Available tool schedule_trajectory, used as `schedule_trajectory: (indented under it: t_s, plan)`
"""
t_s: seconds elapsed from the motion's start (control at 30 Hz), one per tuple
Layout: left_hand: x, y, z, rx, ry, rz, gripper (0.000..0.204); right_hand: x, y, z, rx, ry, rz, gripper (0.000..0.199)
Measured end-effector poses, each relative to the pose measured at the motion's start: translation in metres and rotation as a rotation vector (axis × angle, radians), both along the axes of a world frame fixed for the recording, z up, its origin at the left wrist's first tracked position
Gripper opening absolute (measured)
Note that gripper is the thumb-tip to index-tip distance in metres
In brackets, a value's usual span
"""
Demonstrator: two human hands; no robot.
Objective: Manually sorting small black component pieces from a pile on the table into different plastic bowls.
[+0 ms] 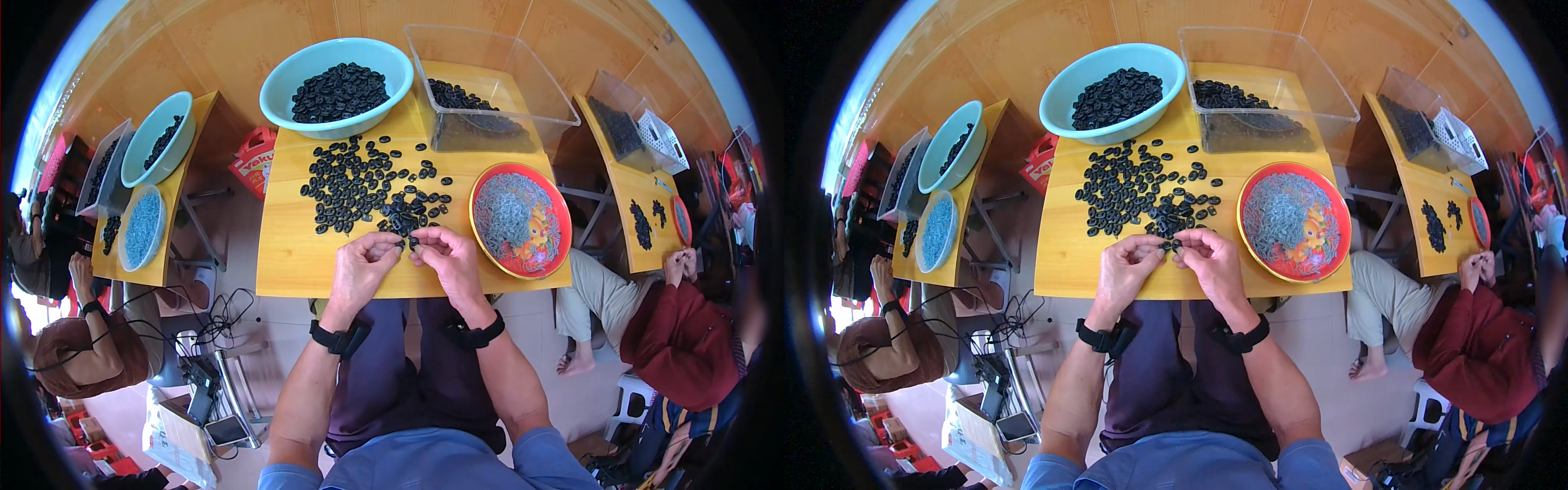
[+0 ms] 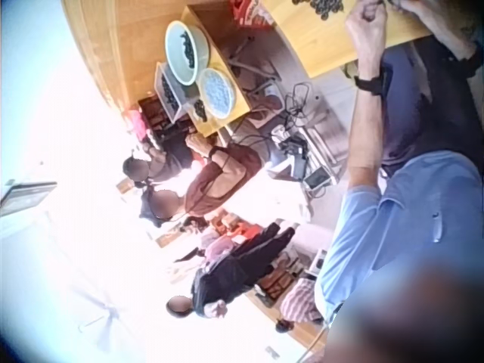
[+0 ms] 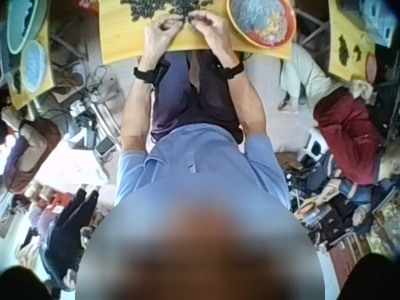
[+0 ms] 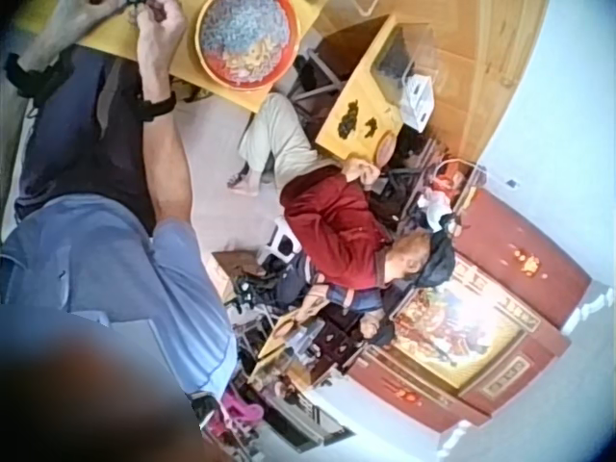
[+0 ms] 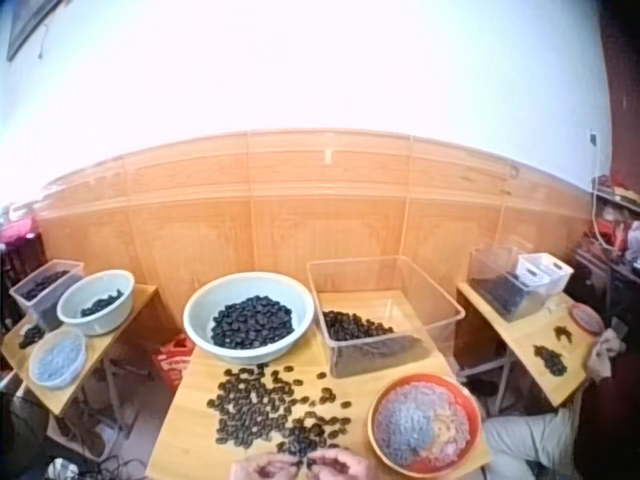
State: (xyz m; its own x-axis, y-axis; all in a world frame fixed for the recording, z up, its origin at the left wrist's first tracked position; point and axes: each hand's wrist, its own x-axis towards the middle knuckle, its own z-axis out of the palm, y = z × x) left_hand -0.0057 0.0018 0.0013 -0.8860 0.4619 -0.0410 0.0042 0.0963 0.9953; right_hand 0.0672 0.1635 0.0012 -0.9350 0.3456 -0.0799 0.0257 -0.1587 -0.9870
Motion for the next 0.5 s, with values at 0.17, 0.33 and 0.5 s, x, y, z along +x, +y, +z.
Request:
schedule_trajectory:
  t_s: [0.17, 0.33, 0.5]
  plan:
    - [-0.0007, -0.0001, -0.0041, 0.02, -0.021, -0.001, 0.018, -0.0005, 0.0005, 0.0007, -0.008, -0.005, 0.0, 0.024]
    - [-0.0006, -0.0008, -0.003, 0.015, -0.022, -0.015, 0.018, -0.0008, -0.0005, 0.0033, -0.006, -0.005, 0.0, 0.023]
    - [-0.0009, -0.0013, -0.0068, 0.045, -0.022, -0.007, 0.019, -0.0018, -0.0027, 0.0075, -0.02, -0.009, 0.008, 0.021]
